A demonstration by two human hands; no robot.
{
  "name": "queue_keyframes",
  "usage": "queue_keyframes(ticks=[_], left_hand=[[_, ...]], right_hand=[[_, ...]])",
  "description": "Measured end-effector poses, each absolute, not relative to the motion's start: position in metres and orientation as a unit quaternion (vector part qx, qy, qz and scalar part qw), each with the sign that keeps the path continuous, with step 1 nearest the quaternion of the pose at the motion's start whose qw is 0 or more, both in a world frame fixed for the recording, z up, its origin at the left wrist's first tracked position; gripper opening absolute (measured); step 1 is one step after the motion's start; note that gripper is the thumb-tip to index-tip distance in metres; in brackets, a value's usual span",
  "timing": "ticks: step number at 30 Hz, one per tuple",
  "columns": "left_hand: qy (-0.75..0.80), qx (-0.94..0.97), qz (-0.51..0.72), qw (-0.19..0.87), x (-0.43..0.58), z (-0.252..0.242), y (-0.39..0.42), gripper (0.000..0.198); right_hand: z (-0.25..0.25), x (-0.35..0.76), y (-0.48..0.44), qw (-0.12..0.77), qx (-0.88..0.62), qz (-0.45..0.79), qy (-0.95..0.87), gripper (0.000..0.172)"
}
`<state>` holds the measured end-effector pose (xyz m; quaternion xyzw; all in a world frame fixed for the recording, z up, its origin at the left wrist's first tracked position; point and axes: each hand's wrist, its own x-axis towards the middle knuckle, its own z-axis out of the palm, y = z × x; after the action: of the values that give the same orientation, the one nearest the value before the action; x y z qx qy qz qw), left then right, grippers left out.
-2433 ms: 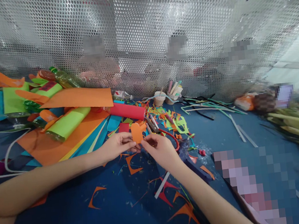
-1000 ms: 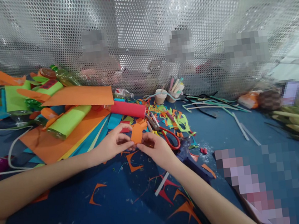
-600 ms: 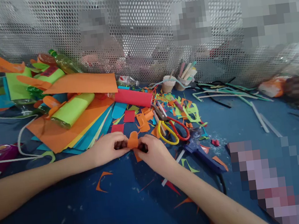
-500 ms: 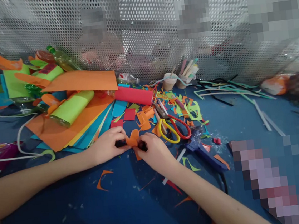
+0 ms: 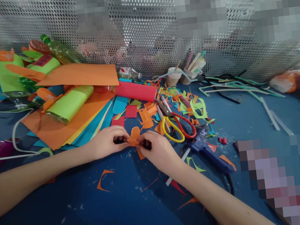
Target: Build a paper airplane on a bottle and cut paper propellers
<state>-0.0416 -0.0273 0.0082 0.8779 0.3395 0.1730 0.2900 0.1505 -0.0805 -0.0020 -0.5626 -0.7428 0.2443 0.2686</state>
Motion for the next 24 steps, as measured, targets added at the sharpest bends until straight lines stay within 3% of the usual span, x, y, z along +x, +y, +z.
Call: queue_keyframes(ticks=[10,19,24], left_hand=[[0.265,0.922,0.168,0.226,-0.0435,0.0061,-0.0262,0.013],[0.178,0.965,0.130,0.140,-0.0460,0.0055,-0.0244,0.022],[0.209,0.951,0.143,0.180,-0.0440,0.0065,-0.0261,0.018]], right_hand=[[-0.0011,0.1519,-0.0788,0.263,-0.556,0.246,-0.749,0.003],[0.0038,0.1564,-0.0773,0.264,-0.538,0.271,-0.753,0.012],[0.0058,0.1570,-0.0785,0.253,-0.540,0.268,-0.757,0.012]])
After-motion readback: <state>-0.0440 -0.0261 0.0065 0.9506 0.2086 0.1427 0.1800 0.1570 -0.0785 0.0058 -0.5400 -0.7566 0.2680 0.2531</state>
